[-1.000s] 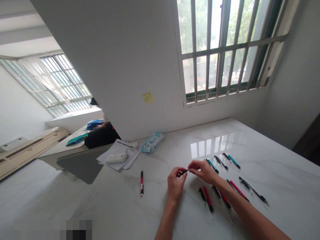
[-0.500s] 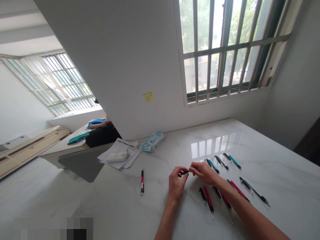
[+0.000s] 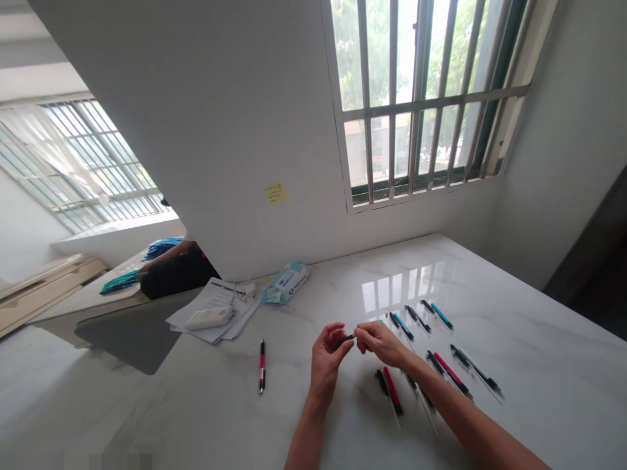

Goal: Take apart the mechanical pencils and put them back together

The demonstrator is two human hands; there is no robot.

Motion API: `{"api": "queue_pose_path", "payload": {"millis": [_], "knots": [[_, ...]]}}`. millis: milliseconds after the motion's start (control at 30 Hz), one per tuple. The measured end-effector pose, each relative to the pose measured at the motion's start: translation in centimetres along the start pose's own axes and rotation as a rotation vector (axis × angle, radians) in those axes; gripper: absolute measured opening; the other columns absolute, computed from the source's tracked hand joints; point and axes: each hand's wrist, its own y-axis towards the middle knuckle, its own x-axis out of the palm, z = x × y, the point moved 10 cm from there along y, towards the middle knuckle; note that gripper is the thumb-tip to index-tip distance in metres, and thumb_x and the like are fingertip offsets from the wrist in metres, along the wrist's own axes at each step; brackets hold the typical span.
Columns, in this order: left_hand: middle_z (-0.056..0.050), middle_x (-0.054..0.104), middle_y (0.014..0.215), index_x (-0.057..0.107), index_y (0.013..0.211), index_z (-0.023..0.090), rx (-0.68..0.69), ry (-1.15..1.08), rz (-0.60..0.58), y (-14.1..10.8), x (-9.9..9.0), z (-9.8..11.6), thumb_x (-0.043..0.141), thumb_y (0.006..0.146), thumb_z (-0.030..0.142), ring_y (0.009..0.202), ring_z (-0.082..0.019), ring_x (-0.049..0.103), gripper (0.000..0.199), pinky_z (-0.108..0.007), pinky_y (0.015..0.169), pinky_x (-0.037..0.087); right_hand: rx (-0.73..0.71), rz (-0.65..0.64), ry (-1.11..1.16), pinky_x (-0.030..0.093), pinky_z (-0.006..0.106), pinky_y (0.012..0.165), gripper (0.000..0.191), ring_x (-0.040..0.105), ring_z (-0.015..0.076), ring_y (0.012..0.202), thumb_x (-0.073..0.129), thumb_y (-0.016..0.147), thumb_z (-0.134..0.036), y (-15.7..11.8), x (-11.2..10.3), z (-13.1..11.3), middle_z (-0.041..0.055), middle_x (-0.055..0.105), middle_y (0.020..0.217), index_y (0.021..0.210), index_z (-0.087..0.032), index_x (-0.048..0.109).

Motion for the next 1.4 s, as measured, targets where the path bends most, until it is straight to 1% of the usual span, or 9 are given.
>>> {"api": "queue_pose_path", "payload": {"millis": [133, 267, 400, 500, 633, 733, 933, 1133, 1400], "knots": [[-0.003, 0.071, 0.095, 0.074, 0.106, 0.019, -0.085, -0.221, 0.068, -0.2, -0.6, -0.7, 0.096, 0.064, 0.038, 0.083, -0.011, 0.066, 0.052, -0.024, 0.081, 0.055, -0.017, -0.162, -0.12, 0.043, 0.027, 0.065, 0.049, 0.055, 0.0144, 0.061, 0.041, 0.106, -0.038, -0.7, 1.3, -1.0, 0.0016, 0.065, 0.065, 0.07, -0.018, 0.069], [-0.006, 0.073, 0.101, 0.075, 0.109, 0.018, -0.129, -0.142, 0.162, -0.2, -1.6, -1.5, 0.094, 0.066, 0.047, 0.085, -0.012, 0.068, 0.055, -0.02, 0.072, 0.053, -0.1, -0.015, -0.435, 0.048, 0.035, 0.088, 0.014, 0.065, 0.0229, 0.095, 0.067, 0.094, -0.033, -1.0, -3.6, -2.8, 0.0057, 0.076, 0.097, 0.098, -0.022, 0.075], [-0.007, 0.073, 0.101, 0.072, 0.119, 0.019, -0.14, -0.067, 0.187, 0.1, -2.0, -2.2, 0.088, 0.072, 0.056, 0.081, -0.013, 0.07, 0.062, -0.019, 0.063, 0.05, -0.086, -0.084, -0.611, 0.046, 0.042, 0.104, 0.053, 0.053, 0.0297, 0.128, 0.081, 0.081, -0.027, -1.3, -7.2, -2.7, 0.0078, 0.07, 0.131, 0.132, -0.028, 0.067], [-0.005, 0.074, 0.097, 0.072, 0.119, 0.018, -0.154, -0.073, 0.18, 0.3, -1.8, -2.6, 0.091, 0.069, 0.052, 0.076, -0.013, 0.071, 0.063, -0.021, 0.067, 0.054, 0.003, -0.231, -0.683, 0.049, 0.041, 0.101, 0.08, 0.051, 0.0312, 0.129, 0.086, 0.073, -0.026, -1.7, -7.8, -0.8, 0.0078, 0.069, 0.134, 0.148, -0.029, 0.057], [-0.007, 0.075, 0.096, 0.072, 0.116, 0.014, -0.17, -0.098, 0.199, 0.3, -1.8, -2.9, 0.096, 0.064, 0.041, 0.08, -0.015, 0.073, 0.063, -0.027, 0.079, 0.06, 0.087, -0.345, -0.703, 0.05, 0.041, 0.1, 0.097, 0.05, 0.0323, 0.129, 0.091, 0.068, -0.033, -2.0, -7.5, 1.4, 0.0073, 0.064, 0.141, 0.156, -0.031, 0.049], [-0.009, 0.076, 0.097, 0.073, 0.113, 0.013, -0.192, -0.109, 0.196, 0.0, -1.9, -2.8, 0.096, 0.064, 0.039, 0.082, -0.017, 0.075, 0.06, -0.028, 0.081, 0.061, 0.074, -0.338, -0.718, 0.049, 0.043, 0.104, 0.09, 0.051, 0.0326, 0.13, 0.089, 0.069, -0.031, -2.0, -7.5, 1.9, 0.0072, 0.065, 0.14, 0.151, -0.031, 0.055], [-0.008, 0.078, 0.09, 0.077, 0.107, 0.013, -0.209, -0.045, 0.098, -0.6, -0.7, -2.6, 0.094, 0.066, 0.041, 0.076, -0.017, 0.073, 0.052, -0.028, 0.075, 0.059, -0.06, -0.161, -0.758, 0.05, 0.048, 0.105, 0.078, 0.056, 0.0319, 0.125, 0.084, 0.074, -0.024, -3.4, -7.2, -1.2, 0.0084, 0.065, 0.136, 0.147, -0.032, 0.057], [-0.01, 0.079, 0.089, 0.081, 0.096, 0.013, -0.258, -0.015, -0.008, -1.1, 1.1, -3.5, 0.093, 0.066, 0.045, 0.082, -0.019, 0.073, 0.045, -0.032, 0.083, 0.057, -0.25, -0.114, -0.696, 0.049, 0.051, 0.111, 0.097, 0.052, 0.0336, 0.132, 0.085, 0.074, -0.019, -5.6, -2.2, -5.5, 0.0086, 0.058, 0.144, 0.158, -0.038, 0.04], [-0.012, 0.08, 0.096, 0.081, 0.099, 0.013, -0.332, -0.099, -0.106, -1.8, 2.5, -4.0, 0.094, 0.064, 0.048, 0.088, -0.022, 0.073, 0.051, -0.035, 0.09, 0.055, -0.363, -0.062, -0.687, 0.05, 0.052, 0.11, 0.093, 0.054, 0.0328, 0.133, 0.078, 0.077, -0.013, -4.4, -1.1, -5.5, 0.0104, 0.057, 0.144, 0.158, -0.035, 0.039]]}}
